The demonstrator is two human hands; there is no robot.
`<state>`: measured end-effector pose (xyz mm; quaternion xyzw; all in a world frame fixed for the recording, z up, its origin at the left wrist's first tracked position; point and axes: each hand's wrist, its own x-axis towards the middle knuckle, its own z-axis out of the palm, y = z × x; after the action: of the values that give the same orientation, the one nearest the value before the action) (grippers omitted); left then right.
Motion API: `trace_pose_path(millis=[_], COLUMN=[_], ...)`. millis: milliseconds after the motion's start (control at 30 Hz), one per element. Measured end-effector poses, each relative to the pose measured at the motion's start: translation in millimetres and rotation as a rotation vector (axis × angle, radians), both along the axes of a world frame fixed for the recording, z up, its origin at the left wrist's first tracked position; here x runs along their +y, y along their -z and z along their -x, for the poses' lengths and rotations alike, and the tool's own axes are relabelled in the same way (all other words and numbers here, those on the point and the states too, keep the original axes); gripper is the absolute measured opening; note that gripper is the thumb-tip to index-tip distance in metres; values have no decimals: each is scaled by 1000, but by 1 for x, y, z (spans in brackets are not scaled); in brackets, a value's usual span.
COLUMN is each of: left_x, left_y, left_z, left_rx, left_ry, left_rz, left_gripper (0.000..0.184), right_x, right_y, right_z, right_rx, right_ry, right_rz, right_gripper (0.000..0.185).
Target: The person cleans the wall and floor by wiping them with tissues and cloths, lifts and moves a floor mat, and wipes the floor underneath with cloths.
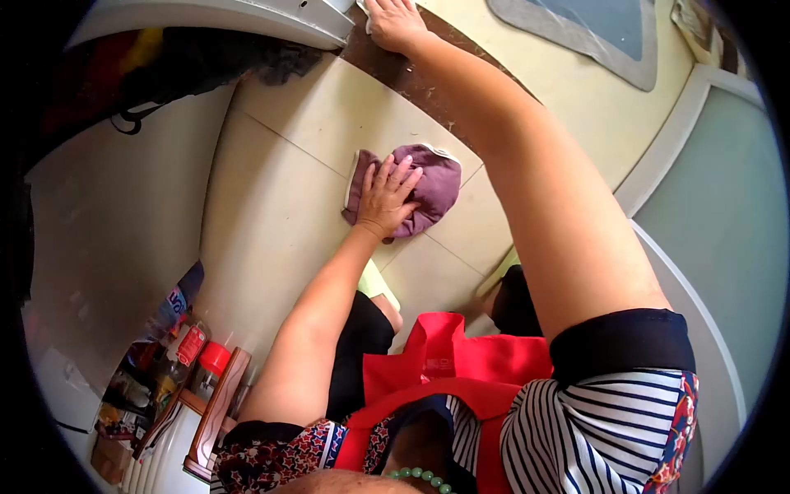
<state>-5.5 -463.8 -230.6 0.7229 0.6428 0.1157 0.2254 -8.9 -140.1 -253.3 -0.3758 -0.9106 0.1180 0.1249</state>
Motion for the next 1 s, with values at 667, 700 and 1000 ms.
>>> trace_pose_path(millis=[667, 700, 1000], left_x=[-7, -9, -7], left_y=[16, 14, 11], left_z=[8, 8, 10], left_rx=[-23, -33, -64], left_ry=[7, 2, -9], left_rz=[-17, -6, -40], left_gripper=[60, 60, 66], right_x=[-150, -159, -23], right_y=[36, 29, -17], right_z=[8, 5, -77], right_rx=[-30, 146, 276], right_ry=[-230, -298, 65], right_rz=[58, 195, -78], right_gripper=[46, 45, 26])
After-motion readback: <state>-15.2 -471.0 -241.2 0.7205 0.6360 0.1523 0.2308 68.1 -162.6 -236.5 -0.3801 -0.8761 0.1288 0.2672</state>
